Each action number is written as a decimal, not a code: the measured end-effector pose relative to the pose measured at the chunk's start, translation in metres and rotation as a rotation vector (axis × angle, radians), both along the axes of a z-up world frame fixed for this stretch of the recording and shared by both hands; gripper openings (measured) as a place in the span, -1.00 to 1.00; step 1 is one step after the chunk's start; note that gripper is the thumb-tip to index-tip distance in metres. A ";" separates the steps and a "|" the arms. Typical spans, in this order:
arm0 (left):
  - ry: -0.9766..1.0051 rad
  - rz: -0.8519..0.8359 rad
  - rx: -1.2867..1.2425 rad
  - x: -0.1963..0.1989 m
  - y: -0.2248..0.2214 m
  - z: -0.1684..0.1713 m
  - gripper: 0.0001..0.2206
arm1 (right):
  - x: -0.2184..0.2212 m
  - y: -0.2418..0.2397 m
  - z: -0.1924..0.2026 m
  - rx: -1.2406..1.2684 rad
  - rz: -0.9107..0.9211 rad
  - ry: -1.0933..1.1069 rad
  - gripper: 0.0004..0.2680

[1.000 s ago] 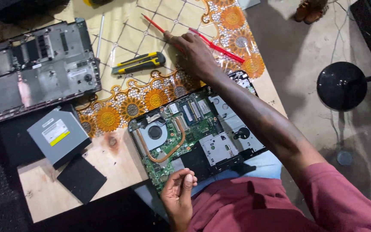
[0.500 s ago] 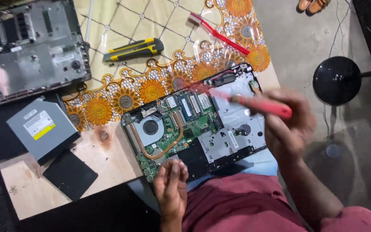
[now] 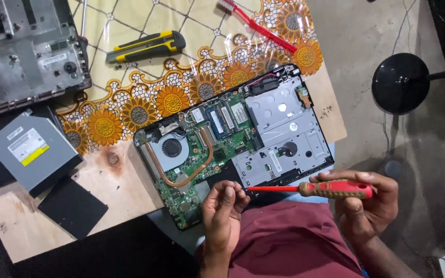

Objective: Disassembling a laptop by removing internal screws with a screwdriver and prying the outer casing apart.

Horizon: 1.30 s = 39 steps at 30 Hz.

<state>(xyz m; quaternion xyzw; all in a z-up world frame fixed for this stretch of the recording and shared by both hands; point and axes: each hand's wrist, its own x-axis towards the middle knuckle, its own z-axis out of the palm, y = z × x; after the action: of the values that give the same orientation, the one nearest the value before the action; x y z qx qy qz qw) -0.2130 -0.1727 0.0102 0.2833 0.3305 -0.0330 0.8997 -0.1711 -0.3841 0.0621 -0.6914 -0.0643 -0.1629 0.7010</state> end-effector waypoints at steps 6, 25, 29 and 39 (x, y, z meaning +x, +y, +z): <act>-0.011 0.005 -0.119 -0.004 0.005 -0.003 -0.91 | -0.008 0.001 0.000 -0.012 -0.044 0.018 -0.73; -0.019 -0.005 -0.244 -0.014 0.005 -0.009 -0.91 | -0.022 -0.006 0.009 0.041 0.163 0.046 -0.73; -0.001 -0.054 -0.193 -0.018 0.010 -0.005 -0.92 | -0.015 -0.006 0.019 -0.112 0.383 -0.031 -0.67; -0.099 0.030 -0.180 -0.010 0.009 0.000 -0.80 | -0.007 0.039 0.024 -0.244 0.216 -0.010 -0.59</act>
<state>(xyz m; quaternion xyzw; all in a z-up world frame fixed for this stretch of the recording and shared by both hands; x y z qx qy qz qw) -0.2227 -0.1639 0.0102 0.1977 0.2858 -0.0350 0.9370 -0.1783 -0.3453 0.0858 -0.7597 -0.1611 -0.0808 0.6248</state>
